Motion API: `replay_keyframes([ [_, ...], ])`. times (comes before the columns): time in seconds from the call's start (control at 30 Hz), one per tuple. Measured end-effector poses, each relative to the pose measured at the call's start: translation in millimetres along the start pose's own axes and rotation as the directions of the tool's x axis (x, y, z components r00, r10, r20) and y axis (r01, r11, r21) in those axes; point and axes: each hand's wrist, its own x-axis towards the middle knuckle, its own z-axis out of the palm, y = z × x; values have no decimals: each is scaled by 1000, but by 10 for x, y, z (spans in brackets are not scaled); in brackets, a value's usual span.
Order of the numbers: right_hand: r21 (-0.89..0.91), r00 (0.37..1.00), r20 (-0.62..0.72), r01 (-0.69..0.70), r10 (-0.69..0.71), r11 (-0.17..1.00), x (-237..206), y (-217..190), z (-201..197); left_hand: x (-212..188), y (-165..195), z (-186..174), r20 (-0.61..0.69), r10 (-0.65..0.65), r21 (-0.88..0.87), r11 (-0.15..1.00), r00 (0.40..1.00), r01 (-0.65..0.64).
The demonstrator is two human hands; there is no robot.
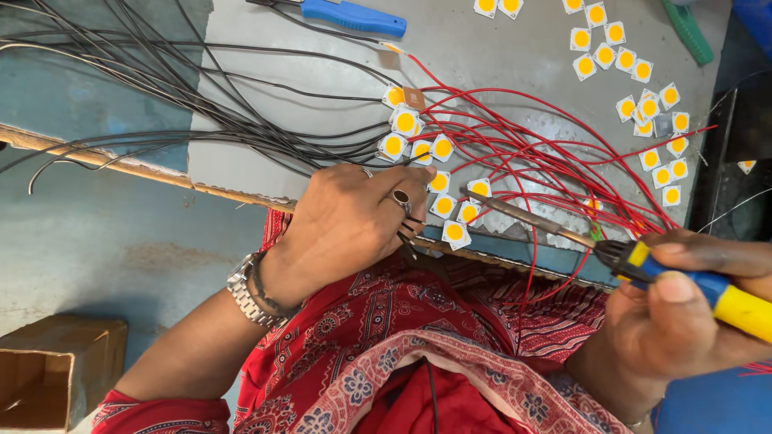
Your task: The person dips the stripped ends of black wires into a small container of flux paste, then uses a soldering iron to solder the wire ends onto the pads of LED COB chips on the workbench, attaching wires to the chips one at a time.
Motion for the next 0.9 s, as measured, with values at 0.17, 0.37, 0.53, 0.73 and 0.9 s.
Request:
replay_keyframes([
  [0.17,-15,993,90,-74,75,997,0,-169,148,-17,2,20,49,-3,51,999,999,0],
  [0.37,-18,980,143,-139,140,990,-40,-125,160,-34,8,34,61,5,97,995,998,-11],
  [0.53,-30,966,149,-208,210,978,-90,-175,168,-44,10,45,61,9,100,995,998,-15],
  [0.73,-50,963,180,-193,199,980,-34,-193,200,-36,-1,68,59,-17,24,1000,998,15],
  [0.9,-79,953,229,-185,198,980,32,-262,246,-26,-4,74,56,-30,15,999,998,29],
])
